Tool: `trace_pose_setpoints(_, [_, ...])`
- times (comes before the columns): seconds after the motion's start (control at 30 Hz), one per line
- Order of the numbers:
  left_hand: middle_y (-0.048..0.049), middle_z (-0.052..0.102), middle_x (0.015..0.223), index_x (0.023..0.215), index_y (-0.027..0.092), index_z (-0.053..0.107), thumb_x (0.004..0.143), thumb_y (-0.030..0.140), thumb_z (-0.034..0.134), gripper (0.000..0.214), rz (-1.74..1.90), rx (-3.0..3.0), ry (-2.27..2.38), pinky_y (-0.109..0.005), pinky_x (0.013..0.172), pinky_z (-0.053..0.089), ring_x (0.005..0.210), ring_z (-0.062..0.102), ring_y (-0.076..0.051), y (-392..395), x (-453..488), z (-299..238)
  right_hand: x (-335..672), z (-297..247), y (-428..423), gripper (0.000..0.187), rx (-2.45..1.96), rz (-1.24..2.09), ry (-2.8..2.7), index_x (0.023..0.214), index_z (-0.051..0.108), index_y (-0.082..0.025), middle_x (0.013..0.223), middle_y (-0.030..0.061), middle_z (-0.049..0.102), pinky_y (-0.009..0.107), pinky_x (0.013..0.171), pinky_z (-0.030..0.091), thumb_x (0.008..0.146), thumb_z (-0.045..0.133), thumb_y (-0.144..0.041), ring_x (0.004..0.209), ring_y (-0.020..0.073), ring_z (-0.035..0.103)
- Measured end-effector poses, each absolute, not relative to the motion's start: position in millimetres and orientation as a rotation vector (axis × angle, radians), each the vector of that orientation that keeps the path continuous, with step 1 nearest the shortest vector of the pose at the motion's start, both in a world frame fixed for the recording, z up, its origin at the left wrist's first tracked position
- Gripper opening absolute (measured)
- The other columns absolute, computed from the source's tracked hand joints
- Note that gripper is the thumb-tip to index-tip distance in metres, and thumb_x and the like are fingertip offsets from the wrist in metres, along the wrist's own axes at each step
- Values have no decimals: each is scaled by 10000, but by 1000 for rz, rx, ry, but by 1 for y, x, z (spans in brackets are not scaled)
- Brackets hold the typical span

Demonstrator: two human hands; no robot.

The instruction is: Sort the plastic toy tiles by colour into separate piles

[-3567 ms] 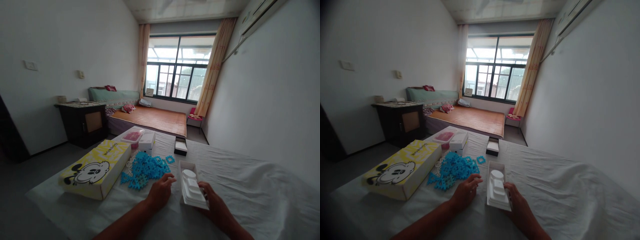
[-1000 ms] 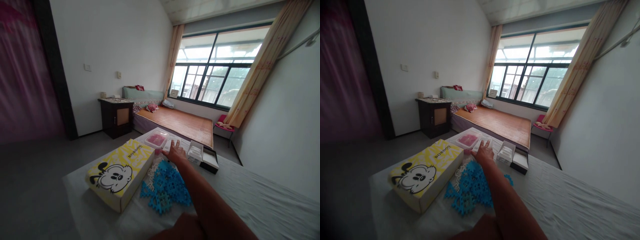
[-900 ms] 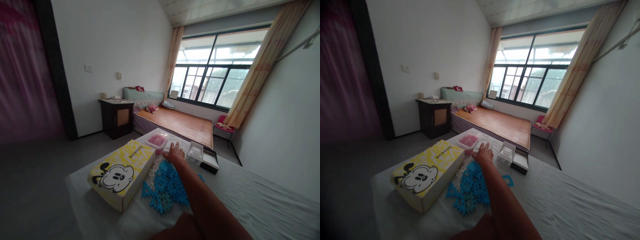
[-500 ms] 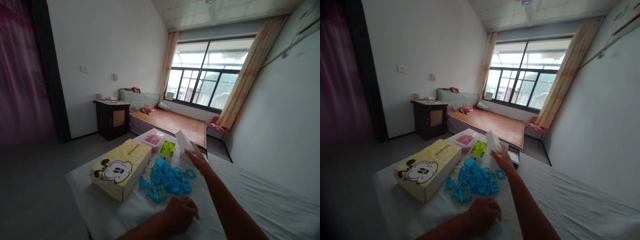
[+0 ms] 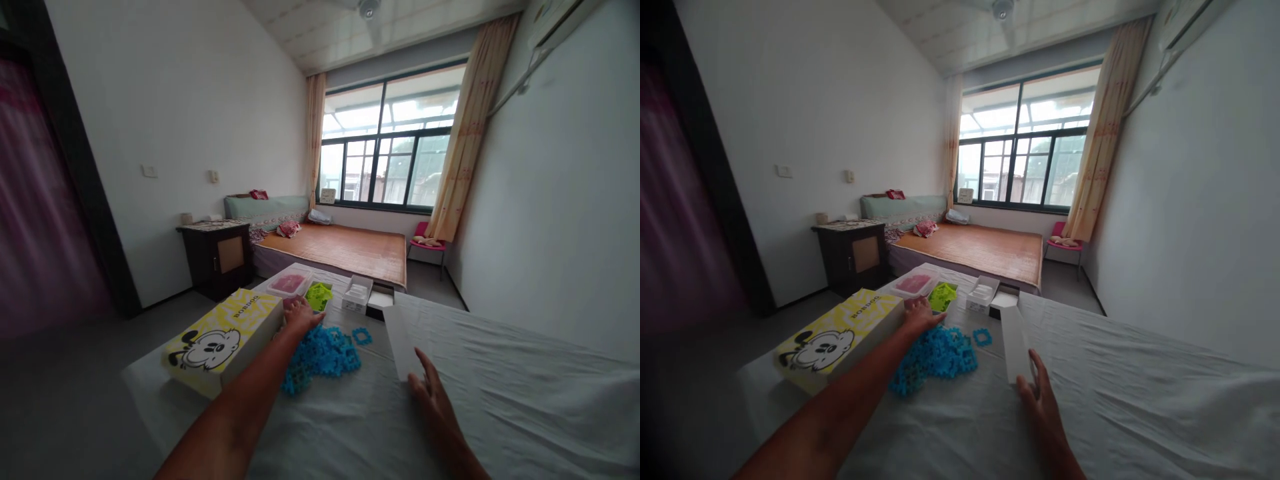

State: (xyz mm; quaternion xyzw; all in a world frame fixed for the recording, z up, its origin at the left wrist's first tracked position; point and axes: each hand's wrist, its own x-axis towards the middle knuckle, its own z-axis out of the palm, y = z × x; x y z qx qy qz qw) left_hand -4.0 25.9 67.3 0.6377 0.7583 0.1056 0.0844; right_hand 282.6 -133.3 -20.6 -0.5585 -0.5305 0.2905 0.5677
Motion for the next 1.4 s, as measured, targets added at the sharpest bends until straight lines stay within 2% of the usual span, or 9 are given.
trace_pose_setpoints(0.17, [-280, 379, 1392, 1392, 86, 308, 660, 659, 559, 963, 288, 1809, 2390, -527, 970, 321, 1283, 349, -427, 37, 13, 62, 286, -29, -127, 684, -1316, 692, -1259, 1394, 324, -281, 1482, 73, 317, 459, 1101, 249, 801, 485, -584, 1344, 286, 311])
trace_pose_setpoints(0.4, [-246, 417, 1358, 1419, 83, 238, 752, 641, 448, 895, 388, 1968, 2343, -450, 962, 345, 1223, 439, -383, 20, -1, 88, 288, -29, -126, 680, -1290, 700, -1283, 1390, 339, -272, 1471, 84, 339, 442, 1090, 275, 801, 482, -582, 1331, 277, 339])
trace_pose_setpoints(0.53, [-192, 357, 1401, 1435, 165, 211, 733, 684, 442, 903, 433, 2132, 2306, -397, 949, 381, 1259, 404, -334, -16, -28, 111, 288, -25, -128, 698, -1301, 731, -1267, 1393, 345, -280, 1469, 89, 342, 441, 1061, 327, 785, 496, -589, 1316, 289, 362])
trace_pose_setpoints(0.63, [-140, 414, 1326, 1422, 242, 241, 699, 666, 511, 880, 457, 2381, 2268, -393, 902, 423, 1212, 430, -326, -48, -51, 132, 286, -23, -130, 724, -1322, 725, -1279, 1390, 354, -266, 1435, 100, 387, 438, 1057, 332, 764, 502, -598, 1299, 290, 385])
trace_pose_setpoints(0.83, [-144, 395, 1306, 1405, 220, 271, 633, 467, 676, 906, 304, 2964, 1993, -436, 914, 425, 1179, 380, -330, -96, -69, 152, 284, -22, -133, 751, -1326, 705, -1329, 1377, 359, -229, 1369, 119, 448, 434, 1053, 335, 741, 506, -599, 1263, 291, 425])
trace_pose_setpoints(1.03, [-170, 302, 1410, 1428, 183, 193, 597, 240, 703, 977, -48, 3231, 1735, -447, 961, 389, 1264, 291, -348, -101, -58, 146, 284, -21, -135, 746, -1343, 691, -1347, 1366, 373, -229, 1356, 123, 454, 450, 1057, 324, 732, 506, -599, 1258, 296, 427])
trace_pose_setpoints(1.2, [-165, 292, 1452, 1444, 166, 177, 712, 136, 576, 835, -164, 3313, 1530, -476, 1046, 280, 1330, 246, -340, -101, -44, 144, 284, -18, -138, 719, -1328, 683, -1334, 1361, 381, -243, 1365, 118, 445, 456, 1048, 335, 743, 503, -588, 1254, 294, 432])
trace_pose_setpoints(1.3, [-126, 339, 1452, 1429, 205, 273, 852, 98, 358, 593, -59, 3242, 1435, -475, 1050, 274, 1350, 253, -304, -106, -39, 149, 285, -17, -138, 710, -1316, 680, -1327, 1355, 390, -240, 1382, 118, 427, 467, 1047, 332, 748, 503, -590, 1266, 295, 416])
trace_pose_setpoints(1.4, [-61, 401, 1433, 1387, 278, 376, 898, 91, 257, 536, 91, 3108, 1413, -465, 1077, 257, 1359, 270, -264, -109, -37, 155, 286, -17, -137, 698, -1297, 668, -1310, 1338, 413, -240, 1370, 113, 442, 476, 1052, 320, 741, 518, -585, 1270, 295, 410])
